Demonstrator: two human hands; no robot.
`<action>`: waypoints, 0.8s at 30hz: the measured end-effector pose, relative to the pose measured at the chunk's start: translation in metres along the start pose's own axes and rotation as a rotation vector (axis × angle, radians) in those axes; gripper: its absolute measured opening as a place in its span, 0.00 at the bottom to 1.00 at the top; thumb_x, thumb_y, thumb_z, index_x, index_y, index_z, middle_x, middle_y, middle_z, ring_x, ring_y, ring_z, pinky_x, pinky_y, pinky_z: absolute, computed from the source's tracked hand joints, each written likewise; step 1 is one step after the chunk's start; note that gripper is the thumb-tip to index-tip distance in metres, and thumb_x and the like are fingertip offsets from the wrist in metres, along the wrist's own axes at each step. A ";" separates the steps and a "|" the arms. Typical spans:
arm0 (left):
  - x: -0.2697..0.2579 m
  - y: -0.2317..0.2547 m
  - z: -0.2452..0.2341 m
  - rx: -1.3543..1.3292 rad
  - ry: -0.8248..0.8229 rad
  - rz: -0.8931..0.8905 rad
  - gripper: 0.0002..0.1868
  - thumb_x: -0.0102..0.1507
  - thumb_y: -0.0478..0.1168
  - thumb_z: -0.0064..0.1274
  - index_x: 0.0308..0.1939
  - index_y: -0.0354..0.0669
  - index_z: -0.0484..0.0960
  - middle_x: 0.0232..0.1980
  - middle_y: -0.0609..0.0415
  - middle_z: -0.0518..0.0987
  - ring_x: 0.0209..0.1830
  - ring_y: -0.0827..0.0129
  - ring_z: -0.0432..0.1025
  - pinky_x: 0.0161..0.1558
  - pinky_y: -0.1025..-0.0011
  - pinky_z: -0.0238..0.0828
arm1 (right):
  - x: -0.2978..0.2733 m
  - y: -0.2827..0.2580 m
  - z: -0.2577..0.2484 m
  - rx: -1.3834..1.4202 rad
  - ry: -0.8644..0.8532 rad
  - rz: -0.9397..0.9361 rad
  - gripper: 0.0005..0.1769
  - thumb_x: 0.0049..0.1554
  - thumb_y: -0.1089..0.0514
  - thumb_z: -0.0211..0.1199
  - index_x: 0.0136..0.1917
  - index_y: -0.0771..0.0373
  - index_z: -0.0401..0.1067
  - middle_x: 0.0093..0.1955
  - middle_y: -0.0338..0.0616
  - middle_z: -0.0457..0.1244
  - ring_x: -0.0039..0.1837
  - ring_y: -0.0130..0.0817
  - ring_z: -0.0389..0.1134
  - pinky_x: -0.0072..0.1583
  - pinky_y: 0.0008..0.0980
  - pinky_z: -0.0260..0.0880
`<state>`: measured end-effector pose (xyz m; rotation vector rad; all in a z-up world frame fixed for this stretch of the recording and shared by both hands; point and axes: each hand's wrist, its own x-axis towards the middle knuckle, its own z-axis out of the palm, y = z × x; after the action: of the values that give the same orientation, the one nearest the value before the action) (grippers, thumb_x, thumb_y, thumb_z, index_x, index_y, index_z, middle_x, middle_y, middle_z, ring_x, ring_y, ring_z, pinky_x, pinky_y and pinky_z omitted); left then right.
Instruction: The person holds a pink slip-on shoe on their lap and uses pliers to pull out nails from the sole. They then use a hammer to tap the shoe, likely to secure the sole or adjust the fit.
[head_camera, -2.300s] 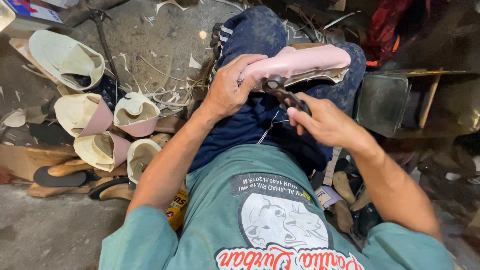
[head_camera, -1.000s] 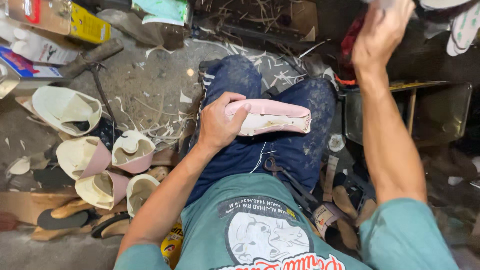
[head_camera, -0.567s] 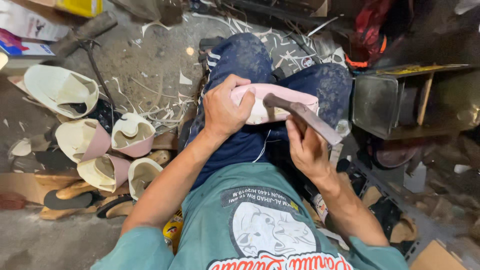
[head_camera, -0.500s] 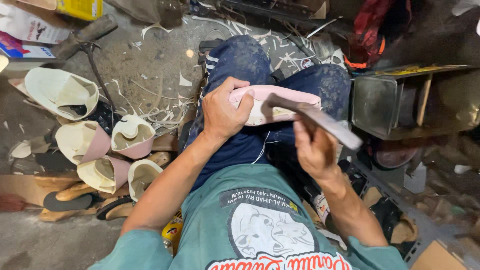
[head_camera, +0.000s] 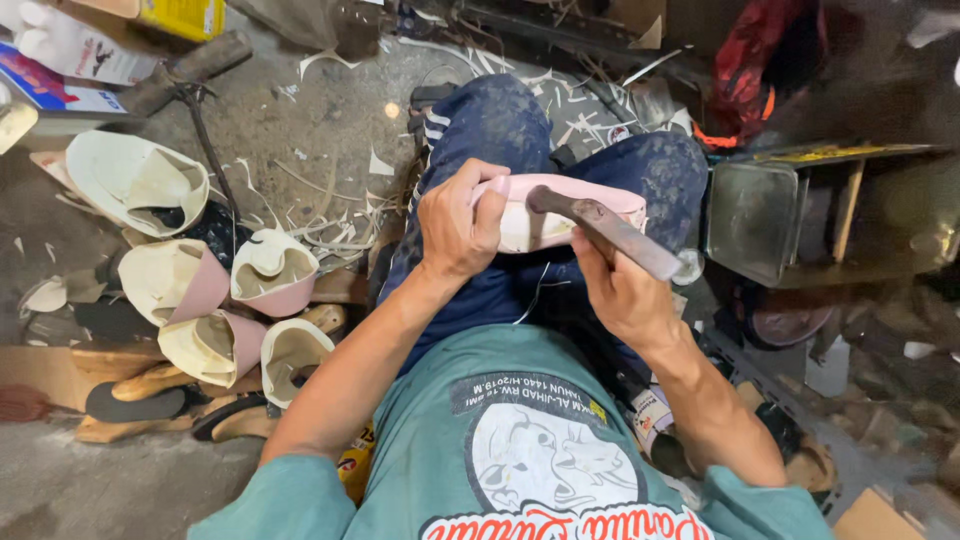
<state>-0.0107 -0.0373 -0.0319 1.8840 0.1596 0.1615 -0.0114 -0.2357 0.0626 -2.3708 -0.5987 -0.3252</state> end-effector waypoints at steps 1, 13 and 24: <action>-0.005 -0.001 -0.001 -0.006 -0.001 -0.012 0.18 0.69 0.56 0.39 0.42 0.55 0.84 0.33 0.51 0.83 0.37 0.51 0.80 0.39 0.63 0.76 | 0.016 -0.010 -0.003 -0.073 -0.064 -0.091 0.13 0.64 0.59 0.61 0.47 0.71 0.81 0.33 0.60 0.65 0.39 0.64 0.69 0.40 0.49 0.69; 0.005 0.009 -0.001 -0.012 0.011 -0.004 0.26 0.71 0.60 0.29 0.43 0.53 0.81 0.32 0.45 0.82 0.36 0.41 0.78 0.39 0.53 0.75 | -0.003 0.011 0.027 -0.113 -0.311 0.106 0.11 0.63 0.44 0.62 0.48 0.51 0.72 0.26 0.48 0.63 0.33 0.57 0.69 0.37 0.45 0.69; 0.007 0.000 0.000 0.033 0.059 0.023 0.23 0.72 0.58 0.32 0.40 0.54 0.82 0.30 0.49 0.82 0.35 0.48 0.80 0.37 0.60 0.76 | -0.005 0.022 0.006 0.111 -0.014 0.095 0.17 0.63 0.64 0.58 0.32 0.64 0.72 0.26 0.48 0.61 0.34 0.52 0.66 0.43 0.40 0.71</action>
<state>-0.0034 -0.0364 -0.0313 1.9149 0.1821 0.2316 -0.0042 -0.2485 0.0445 -2.2871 -0.4956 -0.2278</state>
